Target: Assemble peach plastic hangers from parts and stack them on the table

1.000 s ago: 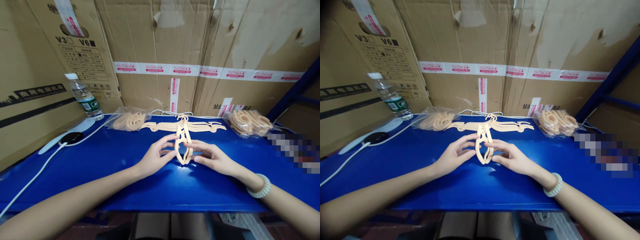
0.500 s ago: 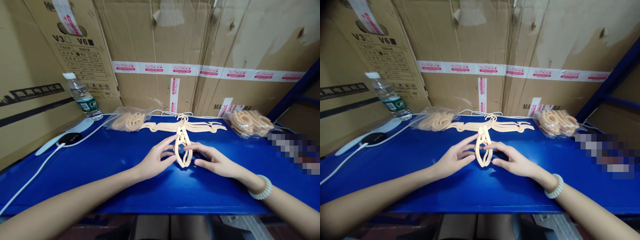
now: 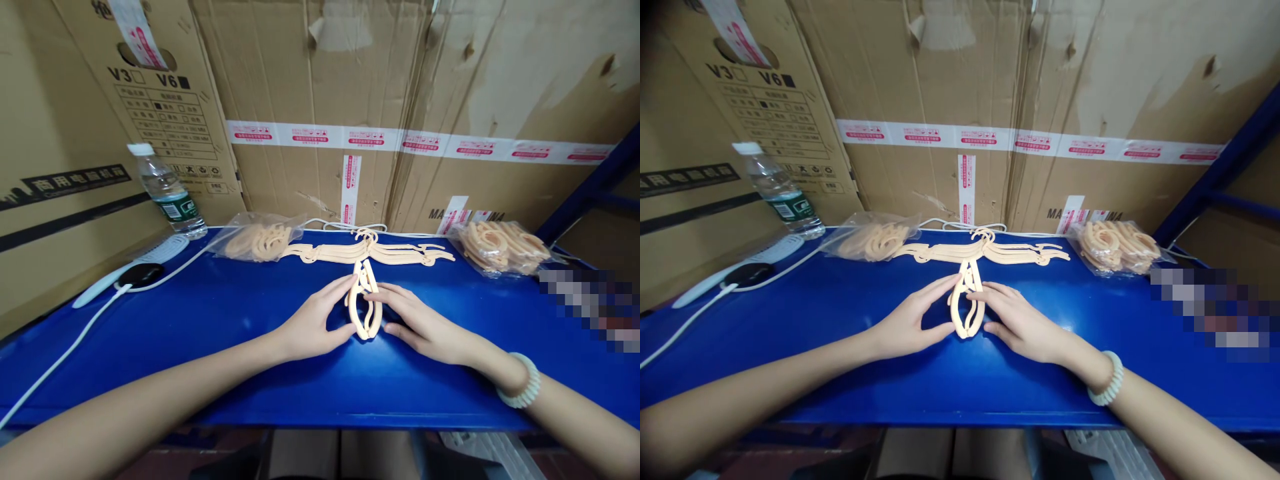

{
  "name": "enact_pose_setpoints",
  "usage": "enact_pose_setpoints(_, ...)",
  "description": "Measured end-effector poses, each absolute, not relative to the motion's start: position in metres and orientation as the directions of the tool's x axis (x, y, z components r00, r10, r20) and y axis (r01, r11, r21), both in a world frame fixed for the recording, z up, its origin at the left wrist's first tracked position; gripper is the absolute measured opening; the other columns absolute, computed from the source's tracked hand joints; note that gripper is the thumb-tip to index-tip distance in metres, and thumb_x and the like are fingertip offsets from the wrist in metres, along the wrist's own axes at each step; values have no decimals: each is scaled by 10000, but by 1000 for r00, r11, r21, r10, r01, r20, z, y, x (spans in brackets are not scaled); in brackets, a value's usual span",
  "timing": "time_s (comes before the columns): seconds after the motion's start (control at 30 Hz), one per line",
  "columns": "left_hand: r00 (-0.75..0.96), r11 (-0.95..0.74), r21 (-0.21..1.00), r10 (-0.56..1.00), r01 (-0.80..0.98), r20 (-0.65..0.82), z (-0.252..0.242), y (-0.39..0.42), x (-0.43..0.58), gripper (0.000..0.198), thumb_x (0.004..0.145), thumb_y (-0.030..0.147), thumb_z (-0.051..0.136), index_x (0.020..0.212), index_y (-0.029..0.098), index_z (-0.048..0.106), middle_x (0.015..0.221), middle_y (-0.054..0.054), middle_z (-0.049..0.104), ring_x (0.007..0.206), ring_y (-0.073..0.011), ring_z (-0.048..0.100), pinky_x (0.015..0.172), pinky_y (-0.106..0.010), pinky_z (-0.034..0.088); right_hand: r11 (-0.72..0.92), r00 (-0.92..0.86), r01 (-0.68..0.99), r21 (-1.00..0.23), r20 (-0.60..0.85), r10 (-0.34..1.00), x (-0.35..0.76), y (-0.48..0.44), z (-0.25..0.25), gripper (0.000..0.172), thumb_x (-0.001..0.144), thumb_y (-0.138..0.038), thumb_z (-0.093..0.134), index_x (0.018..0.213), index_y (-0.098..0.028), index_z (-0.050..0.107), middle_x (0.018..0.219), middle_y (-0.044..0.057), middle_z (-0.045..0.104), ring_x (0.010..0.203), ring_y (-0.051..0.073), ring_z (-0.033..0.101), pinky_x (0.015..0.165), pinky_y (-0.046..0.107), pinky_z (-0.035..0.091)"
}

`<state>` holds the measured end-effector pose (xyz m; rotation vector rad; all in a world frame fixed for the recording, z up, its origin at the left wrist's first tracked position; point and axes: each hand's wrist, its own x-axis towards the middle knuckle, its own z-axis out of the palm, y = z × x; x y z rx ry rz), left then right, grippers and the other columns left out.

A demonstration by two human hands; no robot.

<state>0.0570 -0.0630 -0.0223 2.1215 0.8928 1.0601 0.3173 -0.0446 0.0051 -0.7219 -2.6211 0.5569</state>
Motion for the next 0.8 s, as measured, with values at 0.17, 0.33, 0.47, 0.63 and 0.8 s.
enact_pose_setpoints(0.17, 532, -635, 635, 754, 440, 385, -24, -64, 55, 757, 849, 216, 654, 1547, 234, 360, 1588, -136, 412, 1484, -325, 364, 1237, -548, 292, 817, -789, 445, -367, 271, 552, 318, -42, -1, 568, 1036, -362, 485, 1564, -279, 292, 1557, 137, 433, 1430, 283, 409, 1166, 547, 381)
enact_pose_setpoints(0.33, 495, -628, 572, 775, 529, 393, -24, -68, 54, 661, 858, 233, 636, 1472, 186, 396, 1554, -158, 428, 1472, -302, 366, 1222, -509, 326, 789, -741, 491, -370, 299, 601, 317, -43, 3, 477, 1010, -360, 548, 1456, -226, 440, 1399, 147, 567, 1270, 279, 534, 1071, 502, 475)
enact_pose_setpoints(0.47, 439, -599, 531, 801, 599, 408, -19, -72, 55, 344, 845, 269, 657, 1166, 197, 557, 1288, -131, 600, 1238, -302, 558, 1060, -501, 462, 820, -746, 458, -342, 353, 564, 315, -46, 8, 189, 1020, -250, 507, 1145, -208, 642, 1098, 104, 677, 1108, 260, 570, 969, 463, 513)
enact_pose_setpoints(0.63, 464, -604, 466, 796, 647, 388, -17, -71, 54, 224, 880, 309, 646, 1073, 218, 580, 1157, -82, 659, 1112, -280, 603, 953, -463, 478, 853, -794, 409, -323, 335, 508, 315, -46, 8, 246, 1016, -203, 499, 1212, -208, 647, 1154, 97, 665, 1146, 243, 541, 1027, 447, 477)
enact_pose_setpoints(0.8, 447, -603, 423, 792, 676, 415, -22, -64, 49, 262, 901, 281, 624, 1153, 223, 582, 1252, -79, 658, 1199, -272, 581, 1029, -469, 435, 838, -808, 449, -310, 260, 529, 318, -45, 6, 382, 1028, -254, 485, 1404, -244, 548, 1325, 114, 588, 1235, 252, 518, 1078, 468, 450)
